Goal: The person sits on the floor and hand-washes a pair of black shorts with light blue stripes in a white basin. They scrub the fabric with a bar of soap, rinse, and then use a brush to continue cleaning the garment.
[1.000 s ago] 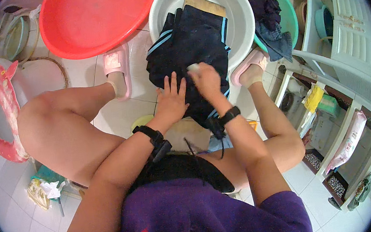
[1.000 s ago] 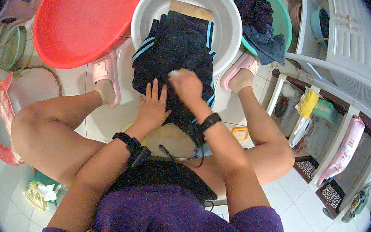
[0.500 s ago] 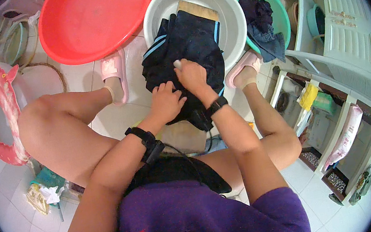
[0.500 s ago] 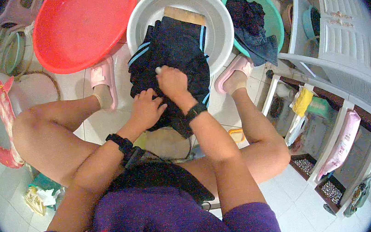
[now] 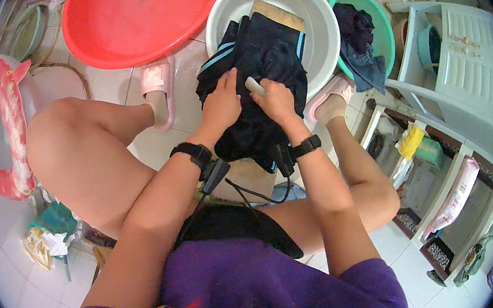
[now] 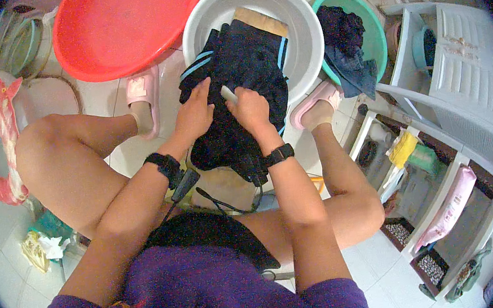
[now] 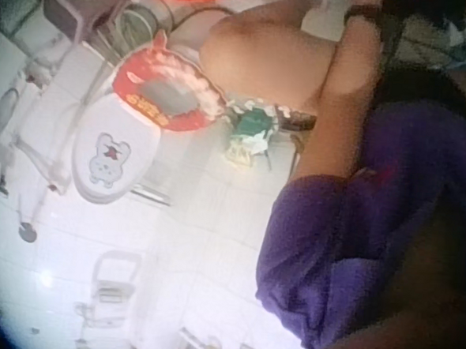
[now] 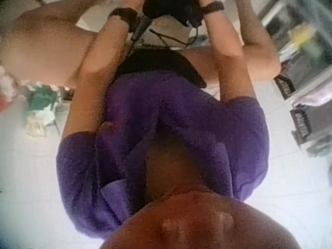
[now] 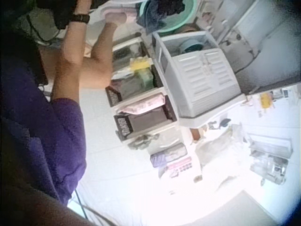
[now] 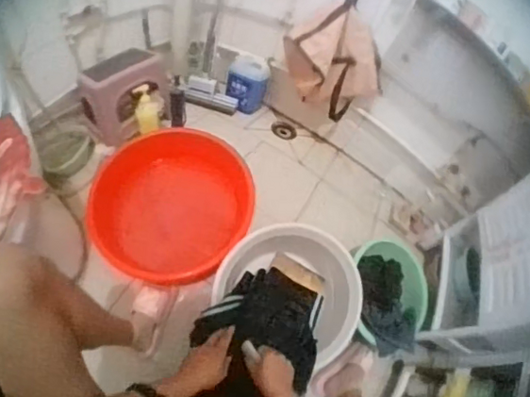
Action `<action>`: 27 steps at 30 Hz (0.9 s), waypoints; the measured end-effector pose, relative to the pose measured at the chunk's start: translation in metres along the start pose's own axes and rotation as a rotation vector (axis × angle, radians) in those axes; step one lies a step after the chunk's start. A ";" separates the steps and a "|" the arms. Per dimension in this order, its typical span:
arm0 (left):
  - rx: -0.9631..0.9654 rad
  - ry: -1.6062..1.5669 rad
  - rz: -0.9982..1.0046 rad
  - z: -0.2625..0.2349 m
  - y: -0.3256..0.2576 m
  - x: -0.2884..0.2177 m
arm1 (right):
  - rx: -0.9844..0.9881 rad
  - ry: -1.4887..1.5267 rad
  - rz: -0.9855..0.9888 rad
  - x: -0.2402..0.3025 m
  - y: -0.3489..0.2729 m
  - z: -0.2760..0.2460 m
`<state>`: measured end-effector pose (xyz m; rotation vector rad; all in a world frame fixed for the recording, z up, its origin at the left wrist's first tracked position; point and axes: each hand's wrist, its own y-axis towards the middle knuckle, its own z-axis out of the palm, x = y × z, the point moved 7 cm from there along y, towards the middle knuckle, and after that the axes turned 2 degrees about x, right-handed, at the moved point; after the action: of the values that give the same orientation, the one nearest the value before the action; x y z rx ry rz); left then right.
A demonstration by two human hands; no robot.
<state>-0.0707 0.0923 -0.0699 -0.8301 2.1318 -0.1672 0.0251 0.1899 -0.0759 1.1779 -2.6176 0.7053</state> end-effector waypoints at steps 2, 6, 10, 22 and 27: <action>0.130 -0.008 -0.100 0.012 0.006 0.008 | 0.028 -0.012 0.087 -0.013 -0.006 -0.012; 0.175 0.020 -0.099 0.016 0.003 0.004 | -0.150 0.149 0.454 -0.050 -0.026 -0.046; 0.054 -0.094 0.045 0.007 -0.005 -0.006 | -0.115 0.446 0.444 -0.022 -0.018 -0.021; -0.133 -0.473 -0.095 -0.023 0.008 0.031 | -0.318 0.177 0.818 -0.143 -0.077 -0.024; -0.017 -0.366 -0.026 -0.018 0.006 0.022 | -0.248 0.362 0.557 -0.050 -0.017 -0.006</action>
<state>-0.0969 0.0805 -0.0747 -0.8283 1.7819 -0.0082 0.0708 0.2161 -0.0831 0.2165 -2.6114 0.5821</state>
